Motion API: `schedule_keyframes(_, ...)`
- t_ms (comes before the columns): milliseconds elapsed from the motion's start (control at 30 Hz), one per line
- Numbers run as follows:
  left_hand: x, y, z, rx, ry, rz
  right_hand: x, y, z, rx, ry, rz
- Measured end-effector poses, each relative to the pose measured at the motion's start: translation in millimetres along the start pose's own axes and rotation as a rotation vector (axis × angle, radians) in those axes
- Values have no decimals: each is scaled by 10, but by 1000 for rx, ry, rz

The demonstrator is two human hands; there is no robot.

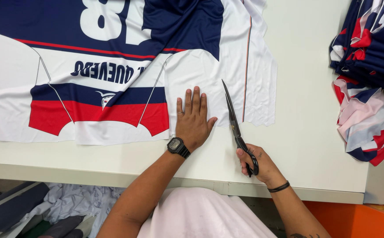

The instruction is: The person uses shears to cut a white paper pattern from a sports jersey laid on a white table. They follow the pattern outline, repositioning the jersey as needed, and remove the cut pattern piece.

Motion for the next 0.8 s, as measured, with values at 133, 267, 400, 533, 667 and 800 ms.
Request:
schedule_keyframes(133, 4, 31, 16, -14, -3, -22, -158, -69, 58, -67, -100, 61)
schedule_keyframes(267, 0, 31, 17, 0, 0, -11, -291, -41, 163, -36, -109, 55)
schedule_keyframes(400, -11, 38, 13, 10, -1, -14, -325, 38, 203, 0, -60, 72)
schedule_keyframes(533, -10, 59, 11, -4, 1, -13, -328, 22, 191, 28, -16, 3)
schedule_keyframes(667, -18, 70, 13, 2, -3, -16, -404, -77, 186, -20, -74, 16)
schedule_keyframes(800, -18, 97, 11, -13, -9, -7, -470, -174, 276, -49, -98, -34)
Point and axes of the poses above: each hand's wrist, its own z-axis towards the middle knuckle, its own y-axis out of the palm, x = y × z, the point moved 4 cm from there along z, towards the middle knuckle, and after that the axes turned 1 degree about -z, right-handed, at the moved point
